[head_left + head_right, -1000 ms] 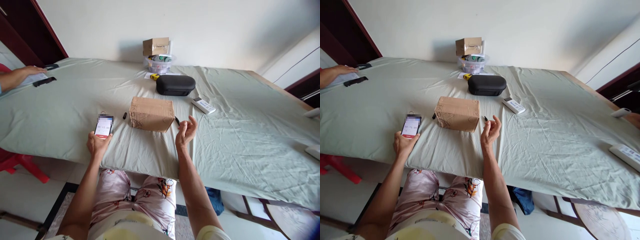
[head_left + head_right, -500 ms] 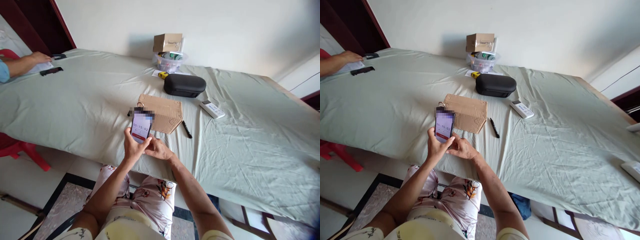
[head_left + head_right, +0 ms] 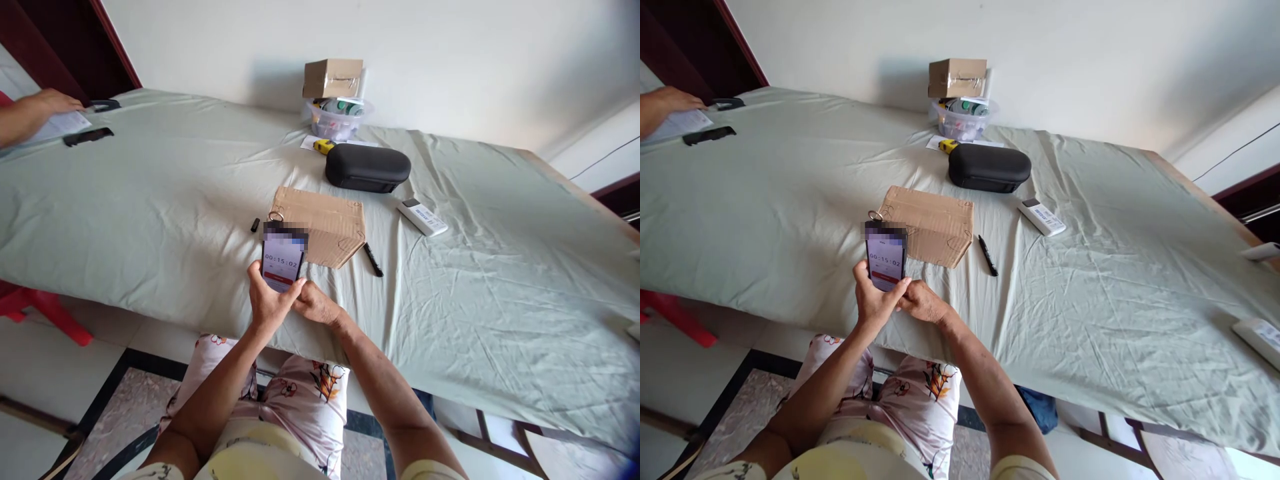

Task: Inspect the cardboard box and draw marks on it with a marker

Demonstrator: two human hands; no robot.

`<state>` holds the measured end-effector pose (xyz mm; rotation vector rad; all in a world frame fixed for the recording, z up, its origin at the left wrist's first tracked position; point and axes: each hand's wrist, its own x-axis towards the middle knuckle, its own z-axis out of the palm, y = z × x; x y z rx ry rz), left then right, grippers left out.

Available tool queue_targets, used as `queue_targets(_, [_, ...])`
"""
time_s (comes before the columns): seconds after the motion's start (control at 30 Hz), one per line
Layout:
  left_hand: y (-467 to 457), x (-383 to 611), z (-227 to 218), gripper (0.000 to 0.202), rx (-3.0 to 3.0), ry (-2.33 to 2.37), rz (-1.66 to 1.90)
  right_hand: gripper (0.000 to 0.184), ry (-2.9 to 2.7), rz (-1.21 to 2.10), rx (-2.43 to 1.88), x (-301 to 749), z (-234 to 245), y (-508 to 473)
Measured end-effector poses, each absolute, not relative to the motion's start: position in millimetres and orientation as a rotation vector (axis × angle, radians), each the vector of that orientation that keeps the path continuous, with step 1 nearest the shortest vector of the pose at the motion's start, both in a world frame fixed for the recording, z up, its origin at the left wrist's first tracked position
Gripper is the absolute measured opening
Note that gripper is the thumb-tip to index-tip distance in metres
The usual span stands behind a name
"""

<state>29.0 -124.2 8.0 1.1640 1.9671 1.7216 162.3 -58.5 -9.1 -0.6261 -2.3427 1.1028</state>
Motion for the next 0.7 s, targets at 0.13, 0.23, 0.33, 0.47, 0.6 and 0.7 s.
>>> queue_targets(0.13, [-122,15,9,0.083,1.170,2.013,1.735,0.046,-2.298,1.386,-0.561,166,-6,-58])
queue_targets(0.23, [-116,-20,17,0.083,1.122,2.181,1.632,0.061,-2.260,1.406,-0.620,169,-2,-56])
queue_targets(0.33, [-104,-69,28,0.086,1.062,2.437,1.339,0.050,-2.259,1.262,-0.721,173,-1,-52])
queue_targets(0.47, [-88,-122,32,0.082,1.073,2.668,0.892,0.039,-2.222,1.102,-0.789,178,0,-46])
queue_targets(0.6, [-81,-145,24,0.079,1.192,2.738,0.596,0.039,-2.183,1.053,-0.808,183,4,-43])
queue_targets(0.7, [-81,-149,18,0.080,1.288,2.727,0.527,0.040,-2.119,0.993,-0.813,188,7,-45])
